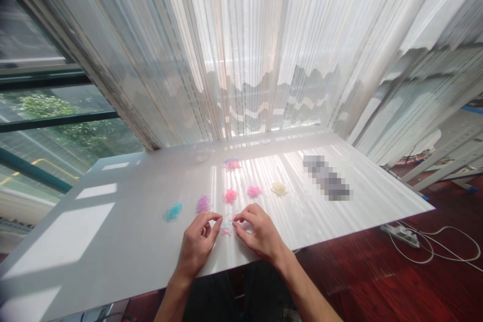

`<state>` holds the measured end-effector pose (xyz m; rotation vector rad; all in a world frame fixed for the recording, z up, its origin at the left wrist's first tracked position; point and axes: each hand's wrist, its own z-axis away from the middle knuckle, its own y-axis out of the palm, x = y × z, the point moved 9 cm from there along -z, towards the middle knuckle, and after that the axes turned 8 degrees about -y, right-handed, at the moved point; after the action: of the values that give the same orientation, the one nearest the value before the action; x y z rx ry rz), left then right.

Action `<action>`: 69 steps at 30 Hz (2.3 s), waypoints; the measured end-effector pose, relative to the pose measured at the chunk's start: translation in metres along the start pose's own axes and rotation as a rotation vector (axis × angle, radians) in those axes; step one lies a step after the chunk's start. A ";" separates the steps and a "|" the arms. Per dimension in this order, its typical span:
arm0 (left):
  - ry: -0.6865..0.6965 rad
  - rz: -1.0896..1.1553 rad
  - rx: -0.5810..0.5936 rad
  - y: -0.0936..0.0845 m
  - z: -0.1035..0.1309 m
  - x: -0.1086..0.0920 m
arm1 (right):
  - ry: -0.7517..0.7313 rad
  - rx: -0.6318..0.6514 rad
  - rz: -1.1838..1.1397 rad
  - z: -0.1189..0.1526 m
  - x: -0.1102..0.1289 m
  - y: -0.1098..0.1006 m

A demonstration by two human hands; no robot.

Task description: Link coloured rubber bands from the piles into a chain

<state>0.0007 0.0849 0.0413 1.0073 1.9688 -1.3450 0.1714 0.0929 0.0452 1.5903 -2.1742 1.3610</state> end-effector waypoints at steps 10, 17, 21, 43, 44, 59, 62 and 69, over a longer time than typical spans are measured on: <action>0.003 -0.060 -0.014 0.000 -0.001 0.000 | -0.088 0.118 0.224 -0.004 0.005 0.020; -0.002 -0.054 0.006 0.001 0.000 0.000 | -0.040 0.070 0.130 -0.004 0.001 0.016; 0.003 -0.040 0.002 0.000 0.000 -0.001 | 0.026 0.018 0.025 -0.003 -0.004 0.008; 0.007 -0.027 0.008 0.001 0.002 -0.001 | 0.180 -0.038 -0.013 0.000 -0.012 0.000; 0.008 -0.030 0.003 0.001 0.002 -0.001 | 0.175 -0.042 -0.012 0.000 -0.012 -0.001; 0.036 -0.005 -0.035 -0.003 0.003 -0.005 | 0.156 -0.087 -0.037 0.002 -0.012 -0.004; 0.037 0.026 -0.024 -0.002 0.003 -0.005 | 0.155 -0.080 -0.056 0.003 -0.013 -0.003; 0.009 0.092 -0.073 -0.011 0.000 -0.007 | 0.161 -0.080 -0.091 0.002 -0.014 -0.003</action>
<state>-0.0040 0.0800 0.0525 1.0579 1.9390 -1.2127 0.1809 0.1008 0.0382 1.4767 -2.0125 1.3093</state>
